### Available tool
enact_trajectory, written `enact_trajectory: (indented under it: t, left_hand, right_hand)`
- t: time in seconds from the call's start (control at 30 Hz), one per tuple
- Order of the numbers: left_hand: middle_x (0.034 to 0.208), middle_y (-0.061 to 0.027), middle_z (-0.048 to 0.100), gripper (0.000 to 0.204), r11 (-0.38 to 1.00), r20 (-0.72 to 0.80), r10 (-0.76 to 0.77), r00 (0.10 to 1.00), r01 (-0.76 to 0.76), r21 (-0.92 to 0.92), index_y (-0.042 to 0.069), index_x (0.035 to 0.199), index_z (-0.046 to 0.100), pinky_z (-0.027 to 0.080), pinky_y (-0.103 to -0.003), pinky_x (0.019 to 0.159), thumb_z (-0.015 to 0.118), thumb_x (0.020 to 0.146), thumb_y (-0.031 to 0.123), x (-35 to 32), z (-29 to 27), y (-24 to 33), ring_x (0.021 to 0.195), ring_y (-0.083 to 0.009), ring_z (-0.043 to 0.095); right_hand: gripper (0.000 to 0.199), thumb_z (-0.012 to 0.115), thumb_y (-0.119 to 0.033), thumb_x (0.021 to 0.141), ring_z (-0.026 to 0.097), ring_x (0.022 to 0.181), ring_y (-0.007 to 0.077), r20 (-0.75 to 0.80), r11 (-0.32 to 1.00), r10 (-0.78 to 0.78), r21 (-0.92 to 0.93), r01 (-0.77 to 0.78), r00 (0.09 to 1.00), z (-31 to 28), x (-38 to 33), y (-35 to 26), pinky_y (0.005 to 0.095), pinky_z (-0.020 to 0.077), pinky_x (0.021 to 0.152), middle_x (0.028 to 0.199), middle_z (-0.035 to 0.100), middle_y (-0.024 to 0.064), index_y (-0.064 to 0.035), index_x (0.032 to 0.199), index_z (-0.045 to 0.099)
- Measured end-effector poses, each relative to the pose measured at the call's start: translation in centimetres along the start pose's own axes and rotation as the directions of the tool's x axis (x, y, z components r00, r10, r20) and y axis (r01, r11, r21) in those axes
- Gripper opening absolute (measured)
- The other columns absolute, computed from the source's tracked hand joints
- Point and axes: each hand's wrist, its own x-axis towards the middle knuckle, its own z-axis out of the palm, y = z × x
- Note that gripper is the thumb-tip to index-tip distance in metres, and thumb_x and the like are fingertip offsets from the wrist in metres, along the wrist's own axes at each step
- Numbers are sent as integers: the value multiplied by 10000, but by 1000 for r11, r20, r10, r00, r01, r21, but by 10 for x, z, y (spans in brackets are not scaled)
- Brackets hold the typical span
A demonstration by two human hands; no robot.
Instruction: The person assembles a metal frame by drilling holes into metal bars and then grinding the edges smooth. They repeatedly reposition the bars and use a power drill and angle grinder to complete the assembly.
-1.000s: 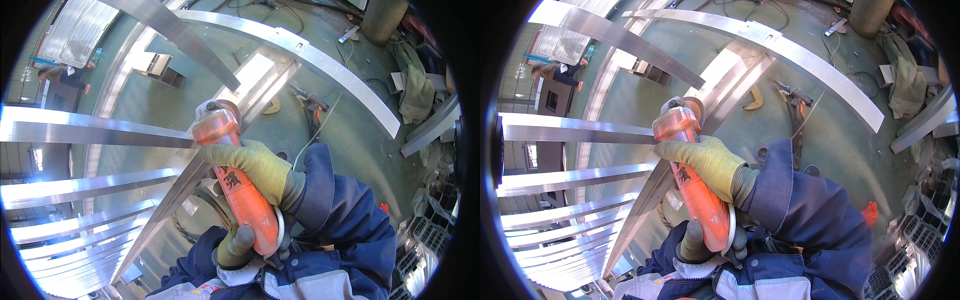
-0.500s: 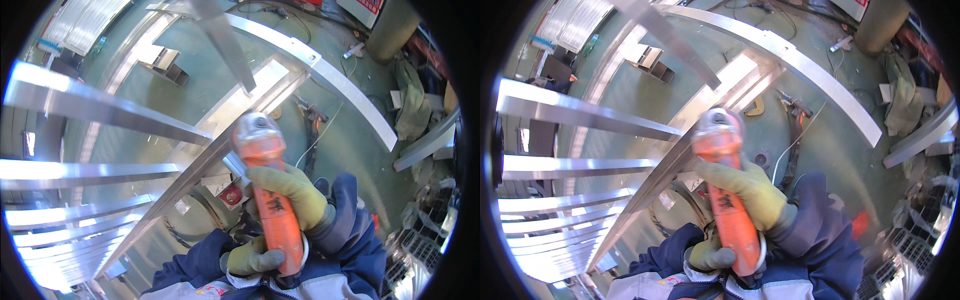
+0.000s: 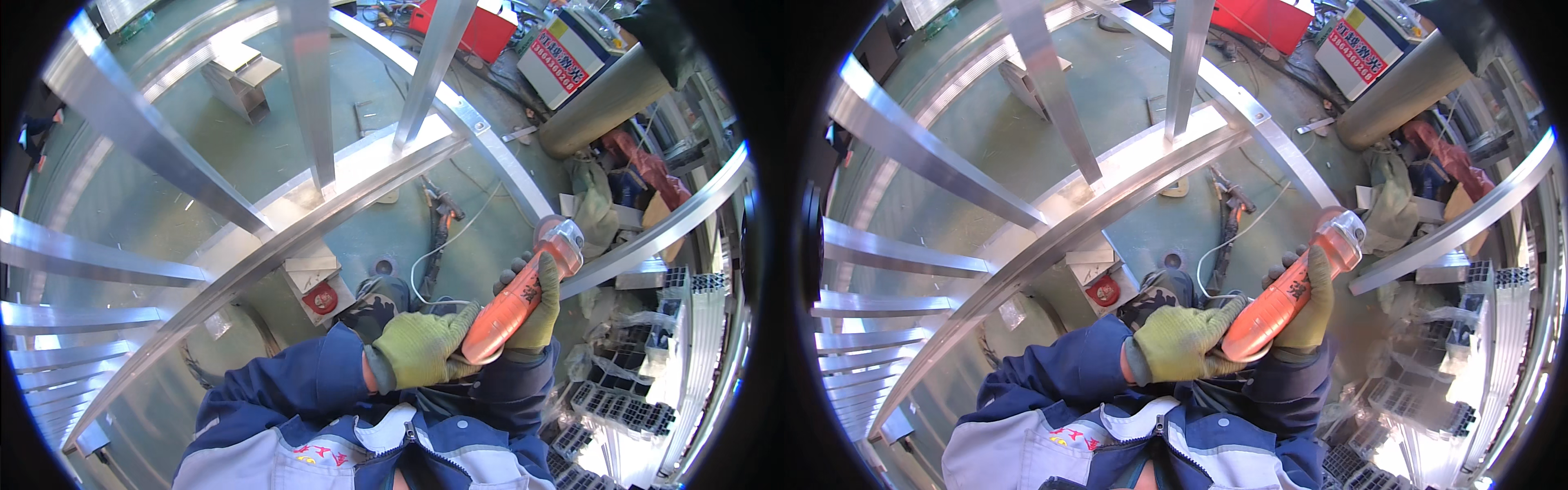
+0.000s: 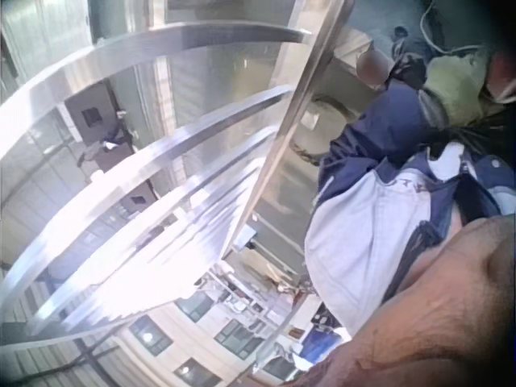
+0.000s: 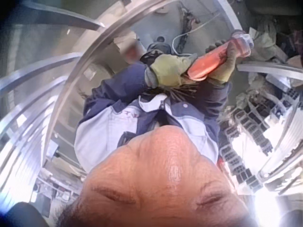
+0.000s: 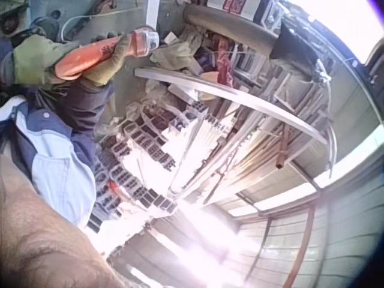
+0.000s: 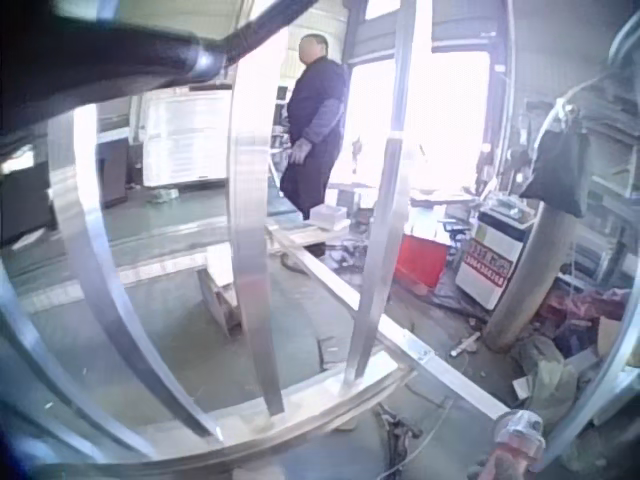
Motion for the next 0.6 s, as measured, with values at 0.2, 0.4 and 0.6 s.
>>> enact_trajectory:
  t: [0.2, 0.4, 0.6]
  left_hand:
    - [998, -255, 744, 776, 997, 30, 69, 997, -69, -27, -85, 1431, 536, 581, -491, 724, 654, 987, 539, -2, 15, -2, 867, -425, 737]
    - [987, -248, 739, 698, 990, 22, 137, 990, -136, -43, -87, 1413, 547, 573, -489, 712, 669, 999, 462, 0, 24, -2, 837, -427, 728]
    - [1151, -275, 718, 779, 979, 167, 144, 975, -116, -165, -36, 1479, 517, 576, -454, 886, 749, 937, 473, 22, 32, 4, 1042, -445, 707]
  right_hand:
    - [452, 767, -404, 979, 655, 786, 183, -58, 984, -172, -55, 168, 983, -16, -17, -8, 341, 554, 706, 975, 640, 64, -61, 1210, 584]
    - [465, 765, -421, 979, 676, 815, 188, -101, 967, -241, -107, 230, 965, -26, -25, -12, 346, 567, 713, 1007, 660, 71, -61, 1223, 600]
    - [483, 774, -417, 978, 678, 823, 186, -141, 949, -308, -110, 294, 941, -55, -20, -24, 349, 567, 719, 1019, 668, 69, -52, 1245, 604]
